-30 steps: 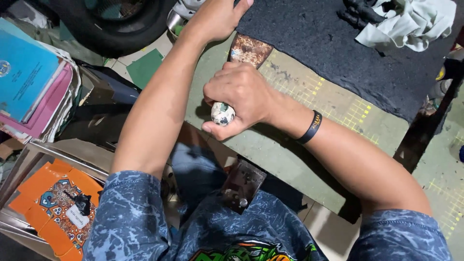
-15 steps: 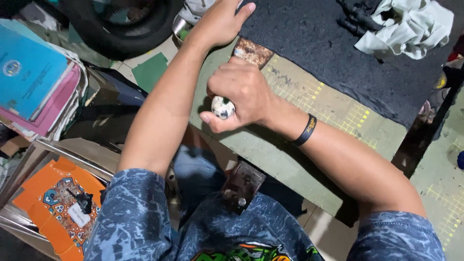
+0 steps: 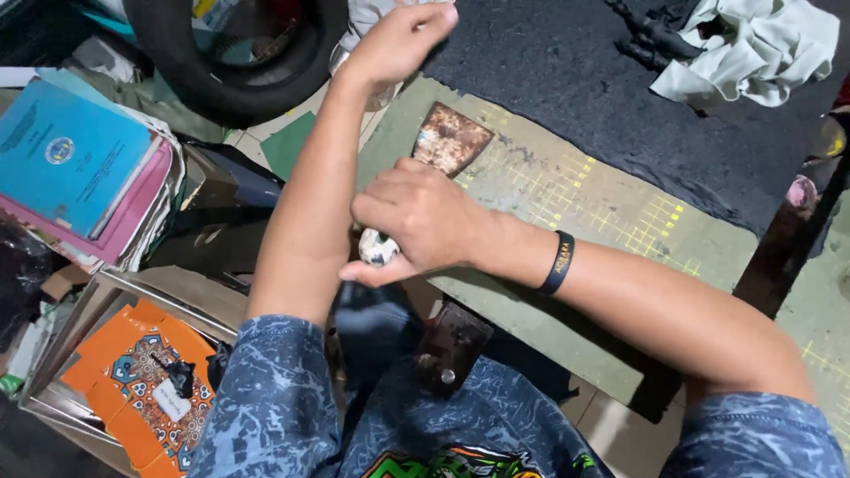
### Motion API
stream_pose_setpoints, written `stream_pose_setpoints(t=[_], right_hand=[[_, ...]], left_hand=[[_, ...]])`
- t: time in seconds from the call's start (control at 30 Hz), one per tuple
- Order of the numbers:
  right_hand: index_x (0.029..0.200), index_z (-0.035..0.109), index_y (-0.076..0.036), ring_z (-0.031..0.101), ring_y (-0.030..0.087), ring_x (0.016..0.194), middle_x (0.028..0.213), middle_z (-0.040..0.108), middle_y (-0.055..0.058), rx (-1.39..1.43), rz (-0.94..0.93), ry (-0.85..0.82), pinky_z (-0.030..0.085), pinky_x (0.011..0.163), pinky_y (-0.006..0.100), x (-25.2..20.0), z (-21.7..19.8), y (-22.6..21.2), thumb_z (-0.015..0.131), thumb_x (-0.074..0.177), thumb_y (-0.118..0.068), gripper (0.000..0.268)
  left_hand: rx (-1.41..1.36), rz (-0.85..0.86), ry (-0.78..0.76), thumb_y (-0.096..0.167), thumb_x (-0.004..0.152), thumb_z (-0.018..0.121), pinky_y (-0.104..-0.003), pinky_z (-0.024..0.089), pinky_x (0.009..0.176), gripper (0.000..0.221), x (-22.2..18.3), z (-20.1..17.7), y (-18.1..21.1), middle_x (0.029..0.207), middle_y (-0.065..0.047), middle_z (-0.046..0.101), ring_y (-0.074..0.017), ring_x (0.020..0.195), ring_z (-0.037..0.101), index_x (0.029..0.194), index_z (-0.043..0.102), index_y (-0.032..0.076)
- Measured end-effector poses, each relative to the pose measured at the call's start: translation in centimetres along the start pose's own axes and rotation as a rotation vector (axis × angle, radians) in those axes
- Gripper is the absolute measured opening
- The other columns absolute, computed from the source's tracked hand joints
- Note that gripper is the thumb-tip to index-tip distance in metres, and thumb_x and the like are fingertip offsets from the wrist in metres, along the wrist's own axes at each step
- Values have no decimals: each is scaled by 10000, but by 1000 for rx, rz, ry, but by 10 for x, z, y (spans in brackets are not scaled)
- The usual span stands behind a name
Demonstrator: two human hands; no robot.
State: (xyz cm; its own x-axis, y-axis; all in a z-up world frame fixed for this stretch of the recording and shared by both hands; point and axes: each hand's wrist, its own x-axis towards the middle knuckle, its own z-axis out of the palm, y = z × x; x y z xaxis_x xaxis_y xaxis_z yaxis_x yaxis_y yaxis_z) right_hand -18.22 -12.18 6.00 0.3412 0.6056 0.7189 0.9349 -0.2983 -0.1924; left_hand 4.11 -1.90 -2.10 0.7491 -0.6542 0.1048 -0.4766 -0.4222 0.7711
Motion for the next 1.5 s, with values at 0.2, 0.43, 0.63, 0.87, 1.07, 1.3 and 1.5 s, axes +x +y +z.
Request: stream_pose_setpoints(t=[0.2,0.43,0.63,0.87,1.07,1.3,1.5], right_hand=[[818,509,-91,476,246,577,645,452,50,-42,40,-69,326,608,386,-2,6,-2,576,954,-672,601],[814,547,-84,574,331,524,615,560,93,49,177,-235,453,537,494,27,-2,0,515,966,-649,586],[806,554,-80,582,304,625,713,520,88,-52,94,-89,457,510,441,31,3,6,558,976,-617,564],[796,489,-107,501,231,521,634,459,41,-133,-13,79,353,526,349,29,14,12,529,995,-651,581],[757,439,-103,465,200,431,549,430,15,-84,10,62,365,409,367,22,17,21,578,993,-621,585],[701,489,-147,478,203,402,500,472,8,-58,166,78,351,379,370,26,16,19,550,946,-558,483],[693,475,-129,449,208,408,506,430,4,-7,190,89,345,428,372,17,9,6,568,914,-526,464]], left_hand=[[14,-11,-94,552,1060,665,-439,423,1106,802,1,-2,-15,1683,-106,334,-373,1476,462,1629,296,125],[-1,0,-267,518,991,781,-458,362,1210,1012,-10,-14,-7,1736,-145,164,-424,1572,272,1663,141,115],[25,13,-165,538,994,760,-559,416,1136,948,-17,-13,9,1696,-206,275,-474,1517,351,1648,215,121],[70,38,-135,435,1116,633,-539,427,1138,724,-11,-12,14,1691,-167,302,-464,1493,410,1642,261,104],[142,75,-132,462,1161,532,-472,446,947,658,-11,-7,3,1713,-112,314,-335,1316,597,1659,242,146],[115,-56,-95,435,1102,581,-381,459,992,630,-11,-10,8,1578,-134,518,-284,1295,594,1612,349,145],[131,24,-51,447,1136,512,-448,413,1077,592,-12,-10,23,1576,-156,474,-335,1427,463,1616,362,135]])
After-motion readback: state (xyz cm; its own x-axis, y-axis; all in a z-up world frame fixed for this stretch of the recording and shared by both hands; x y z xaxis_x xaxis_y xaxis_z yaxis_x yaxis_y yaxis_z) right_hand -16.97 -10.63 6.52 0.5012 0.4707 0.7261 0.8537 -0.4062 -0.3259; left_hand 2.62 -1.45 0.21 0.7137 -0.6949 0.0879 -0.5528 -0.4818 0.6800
